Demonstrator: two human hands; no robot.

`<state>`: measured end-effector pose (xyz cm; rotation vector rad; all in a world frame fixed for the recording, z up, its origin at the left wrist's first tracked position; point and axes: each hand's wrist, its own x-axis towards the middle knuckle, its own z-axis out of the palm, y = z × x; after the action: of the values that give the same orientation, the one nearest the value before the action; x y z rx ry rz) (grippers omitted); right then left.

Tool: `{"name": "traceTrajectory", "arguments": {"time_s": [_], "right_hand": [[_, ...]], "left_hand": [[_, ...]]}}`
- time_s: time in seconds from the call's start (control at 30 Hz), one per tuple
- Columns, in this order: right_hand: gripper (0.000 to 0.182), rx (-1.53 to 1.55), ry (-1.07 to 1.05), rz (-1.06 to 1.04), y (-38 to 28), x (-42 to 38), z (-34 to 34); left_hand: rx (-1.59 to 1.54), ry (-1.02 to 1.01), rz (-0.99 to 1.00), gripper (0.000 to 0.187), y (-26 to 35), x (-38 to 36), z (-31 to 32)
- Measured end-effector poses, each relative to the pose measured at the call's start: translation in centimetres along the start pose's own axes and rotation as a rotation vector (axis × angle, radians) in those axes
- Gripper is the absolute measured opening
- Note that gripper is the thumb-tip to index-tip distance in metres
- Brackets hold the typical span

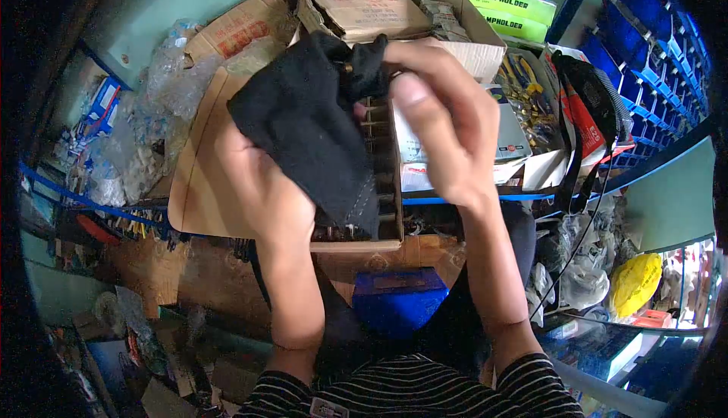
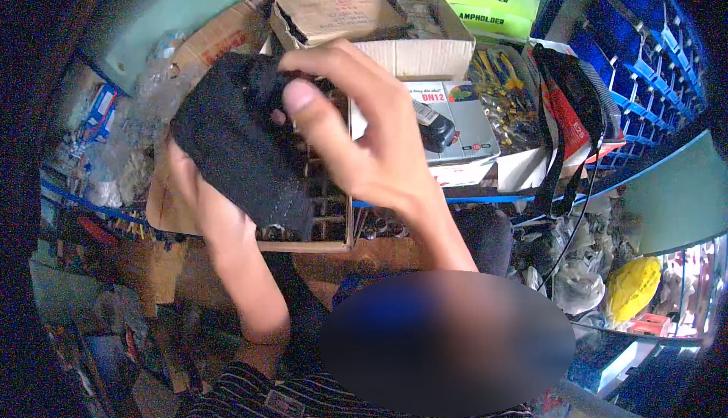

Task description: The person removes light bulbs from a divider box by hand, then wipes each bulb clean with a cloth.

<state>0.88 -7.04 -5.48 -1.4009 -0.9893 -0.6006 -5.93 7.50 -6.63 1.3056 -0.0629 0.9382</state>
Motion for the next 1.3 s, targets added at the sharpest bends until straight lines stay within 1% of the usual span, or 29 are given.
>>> {"name": "traceTrajectory", "arguments": {"time_s": [0.03, 0.07, 0.17, 0.2, 0.27, 0.37, 0.43, 0.47, 0.5, 0.6, 0.63, 0.67, 0.73, 0.77, 0.87, 0.97, 1.03, 1.07, 1.1, 1.13, 1.2, 1.3], "right_hand": [[0.025, 0.016, 0.002, 0.094, -0.5, 0.2, -0.4], [0.026, 0.033, -0.008, 0.159, -0.5, 0.1, -0.4], [0.031, 0.129, -0.03, 0.339, -0.8, 0.1, 0.2], [0.029, 0.118, -0.047, 0.331, -0.4, 0.1, 0.3], [0.029, 0.2, -0.041, 0.37, -0.1, 0.0, 0.5], [0.027, 0.153, -0.043, 0.352, 0.3, -0.2, 0.3], [0.026, 0.188, 0.017, 0.331, 0.5, -0.1, 0.2], [0.026, 0.205, 0.047, 0.32, 0.6, 0.0, 0.1], [0.026, 0.211, 0.033, 0.322, 0.7, 0.1, -0.3], [0.029, 0.271, -0.044, 0.321, 1.1, 0.0, -0.8], [0.03, 0.292, -0.059, 0.368, 0.9, 0.0, -0.8], [0.03, 0.279, -0.06, 0.359, 0.9, -0.1, -0.7], [0.029, 0.252, -0.063, 0.341, 1.0, -0.2, -0.4], [0.028, 0.219, -0.072, 0.319, 1.3, -0.3, -0.3], [0.027, 0.225, -0.031, 0.298, 0.9, -0.2, 0.0], [0.024, 0.125, -0.056, 0.354, 0.0, -0.1, 0.1], [0.025, 0.073, 0.008, 0.166, 1.2, -0.2, 0.9], [0.023, 0.074, 0.014, 0.141, 1.2, -0.2, 1.2], [0.022, 0.075, 0.02, 0.115, 1.2, -0.2, 1.4], [0.021, 0.076, 0.026, 0.09, 1.2, -0.2, 1.6], [0.02, 0.114, -0.029, 0.107, 1.2, -0.3, 1.6], [0.021, 0.089, -0.2, 0.11, 1.0, 0.0, 0.3]], "left_hand": [[0.054, -0.066, 0.082, 0.023, 0.3, 0.4, -0.3], [0.108, -0.131, 0.165, 0.021, 0.4, 0.6, -0.4], [0.438, -0.152, 0.28, 0.021, 1.2, 0.8, -0.1], [0.444, -0.161, 0.273, 0.02, 1.1, 0.8, 0.0], [0.456, -0.179, 0.258, 0.02, 0.8, 0.9, 0.1], [0.394, -0.282, 0.296, 0.02, 1.0, 1.2, 0.1], [0.307, -0.314, 0.15, 0.022, 1.4, 0.6, -1.2], [0.304, -0.325, 0.111, 0.023, 1.6, 0.5, -1.5], [0.303, -0.336, 0.071, 0.023, 1.8, 0.5, -1.8], [0.426, -0.355, 0.047, 0.023, 3.0, 0.8, -2.0], [0.444, -0.368, 0.076, 0.023, 3.0, 1.0, -1.9], [0.461, -0.381, 0.105, 0.023, 2.9, 1.1, -1.8], [0.446, -0.416, 0.239, 0.021, 2.3, 1.8, -1.4], [0.467, -0.423, 0.231, 0.022, 2.3, 2.0, -1.7], [0.243, -0.36, 0.153, 0.022, 2.3, 1.4, -1.7], [0.084, -0.364, 0.04, 0.022, 2.3, 1.2, -0.9], [0.206, -0.379, -0.041, 0.019, 2.3, 1.6, -1.0], [0.267, -0.386, -0.083, 0.018, 2.3, 1.8, -1.1], [0.255, -0.403, -0.078, 0.022, 2.1, 1.9, -1.0], [0.221, -0.39, -0.029, 0.023, 1.6, 1.9, -1.0], [0.154, -0.364, 0.068, 0.027, 0.5, 1.8, -1.0], [0.022, -0.221, -0.031, 0.031, 0.9, 1.4, -1.0]]}}
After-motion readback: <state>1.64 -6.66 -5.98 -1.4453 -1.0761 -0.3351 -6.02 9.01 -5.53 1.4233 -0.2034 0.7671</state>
